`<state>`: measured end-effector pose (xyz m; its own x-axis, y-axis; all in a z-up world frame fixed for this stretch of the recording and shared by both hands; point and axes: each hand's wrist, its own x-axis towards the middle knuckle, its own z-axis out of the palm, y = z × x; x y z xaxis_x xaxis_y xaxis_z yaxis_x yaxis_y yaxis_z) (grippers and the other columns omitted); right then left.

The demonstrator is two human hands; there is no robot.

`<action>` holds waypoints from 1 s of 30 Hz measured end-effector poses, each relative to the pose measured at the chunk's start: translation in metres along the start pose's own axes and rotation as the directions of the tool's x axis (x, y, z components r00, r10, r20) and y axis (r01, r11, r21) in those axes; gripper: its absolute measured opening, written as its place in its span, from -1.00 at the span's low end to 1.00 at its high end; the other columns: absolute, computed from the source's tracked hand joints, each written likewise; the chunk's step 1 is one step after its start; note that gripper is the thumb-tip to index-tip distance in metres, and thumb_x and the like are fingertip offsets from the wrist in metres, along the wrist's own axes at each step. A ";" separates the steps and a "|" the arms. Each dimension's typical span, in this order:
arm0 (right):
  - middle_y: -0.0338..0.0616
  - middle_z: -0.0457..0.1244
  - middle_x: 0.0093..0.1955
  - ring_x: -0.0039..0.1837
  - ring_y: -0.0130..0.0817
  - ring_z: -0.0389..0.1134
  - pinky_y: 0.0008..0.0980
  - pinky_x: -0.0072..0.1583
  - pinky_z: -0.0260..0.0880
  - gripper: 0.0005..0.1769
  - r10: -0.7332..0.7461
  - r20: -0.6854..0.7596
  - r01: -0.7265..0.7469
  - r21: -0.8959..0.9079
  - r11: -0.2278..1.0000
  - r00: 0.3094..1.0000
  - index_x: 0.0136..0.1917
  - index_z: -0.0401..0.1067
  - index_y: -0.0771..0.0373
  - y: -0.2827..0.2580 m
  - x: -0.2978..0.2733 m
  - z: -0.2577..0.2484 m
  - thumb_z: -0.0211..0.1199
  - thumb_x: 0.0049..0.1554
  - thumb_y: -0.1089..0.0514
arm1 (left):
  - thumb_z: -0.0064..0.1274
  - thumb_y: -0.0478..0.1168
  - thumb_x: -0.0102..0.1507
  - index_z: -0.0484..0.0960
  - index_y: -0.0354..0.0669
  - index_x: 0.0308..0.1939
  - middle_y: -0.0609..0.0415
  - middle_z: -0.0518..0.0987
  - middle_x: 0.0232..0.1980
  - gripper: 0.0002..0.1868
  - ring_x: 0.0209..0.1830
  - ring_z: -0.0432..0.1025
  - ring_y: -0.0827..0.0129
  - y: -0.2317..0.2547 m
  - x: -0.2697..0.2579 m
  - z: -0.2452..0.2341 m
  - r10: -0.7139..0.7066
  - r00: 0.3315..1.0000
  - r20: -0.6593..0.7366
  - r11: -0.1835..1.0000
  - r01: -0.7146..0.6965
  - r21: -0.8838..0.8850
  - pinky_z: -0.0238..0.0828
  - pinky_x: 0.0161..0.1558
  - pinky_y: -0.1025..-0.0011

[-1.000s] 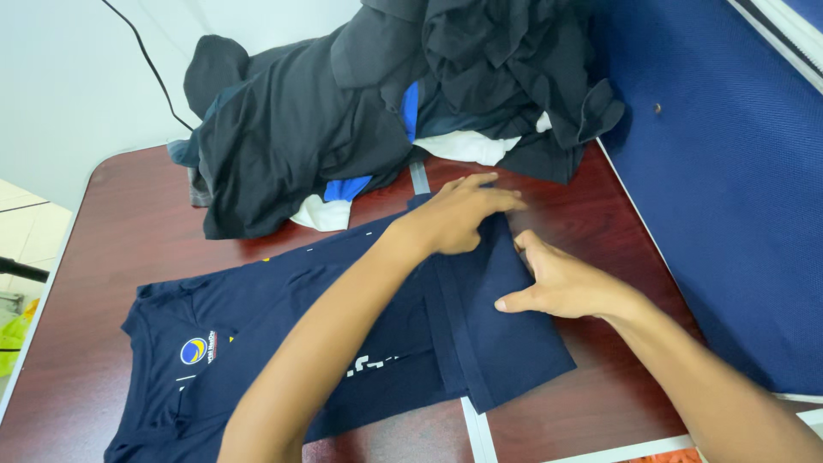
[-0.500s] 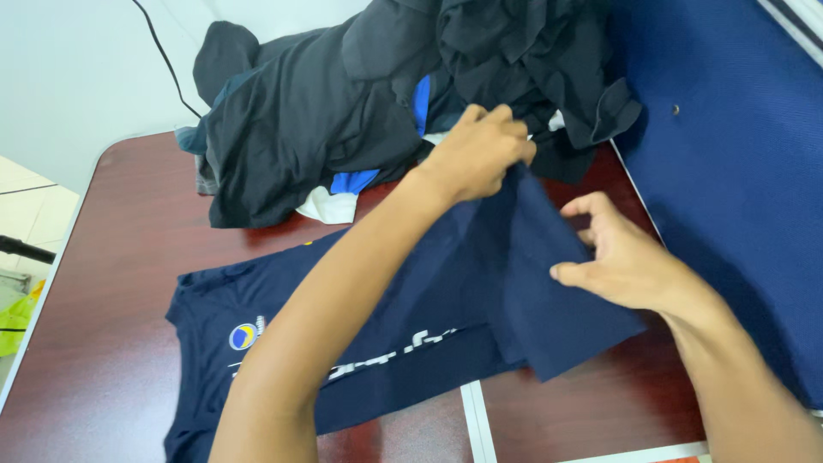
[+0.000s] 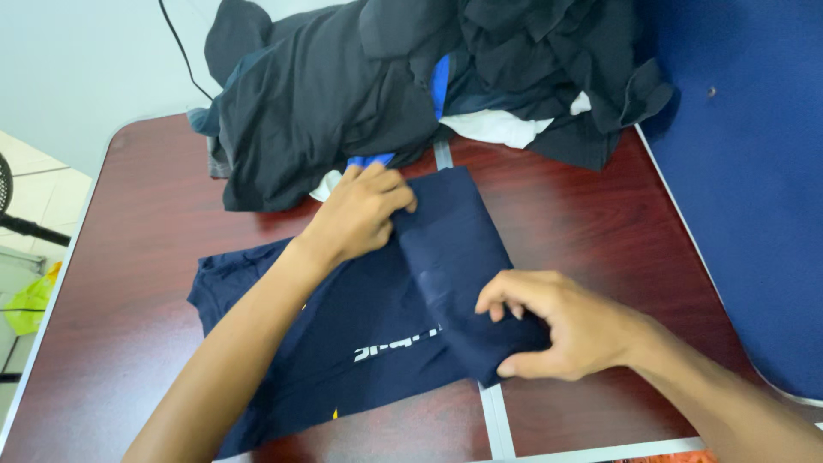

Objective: The person folds a dark blue t-shirt on a wooden table, smoothing the fabric and aligning the edges before placing it into a blue suitcase. The person then picks up a black t-shirt from a pile, lays it flat on the table, and begins folding it in a similar manner.

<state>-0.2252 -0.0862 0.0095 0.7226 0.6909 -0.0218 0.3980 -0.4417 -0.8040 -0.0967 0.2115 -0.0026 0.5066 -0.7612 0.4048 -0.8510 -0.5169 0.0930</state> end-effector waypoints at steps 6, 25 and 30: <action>-0.12 0.21 0.12 0.18 -0.12 0.25 -0.14 0.13 0.26 -0.23 -0.213 0.091 0.232 -0.410 0.882 0.973 0.10 0.46 0.12 -0.005 0.003 0.009 0.70 -0.35 -0.04 | 0.06 -0.46 -0.04 0.64 -0.09 -0.12 0.06 0.55 -0.05 -0.59 0.05 0.39 0.09 0.030 -0.034 -0.003 -0.172 0.974 -0.144 0.985 0.169 -0.034 0.28 0.02 0.14; -0.23 0.17 -0.19 -0.20 -0.28 0.20 -0.25 -0.12 0.26 -0.63 -0.239 -0.071 0.208 -0.295 0.933 0.968 -0.35 0.37 0.17 0.021 0.011 0.017 0.54 -0.36 0.28 | 0.24 -0.40 0.07 0.58 -0.29 -0.21 -0.02 0.44 -0.19 -0.77 -0.33 0.40 0.24 0.148 -0.080 0.015 0.030 0.944 -0.328 0.933 -0.145 -0.331 0.40 -0.31 0.33; -0.26 0.08 -0.40 -0.32 -0.34 0.16 -0.29 -0.24 0.21 -0.69 -0.468 -0.114 0.392 -0.396 0.830 0.876 -0.41 0.24 0.16 0.046 0.005 0.034 0.34 -0.20 0.43 | 0.22 -0.43 0.09 0.57 -0.27 -0.26 0.03 0.45 -0.22 -0.82 -0.34 0.40 0.28 0.147 -0.085 0.018 0.089 0.943 -0.321 0.941 -0.186 -0.284 0.36 -0.34 0.37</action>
<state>-0.2224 -0.0840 -0.0477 0.5114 0.7470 0.4248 0.8376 -0.3228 -0.4406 -0.2620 0.1932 -0.0393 0.3574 -0.6381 0.6820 -0.9339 -0.2334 0.2709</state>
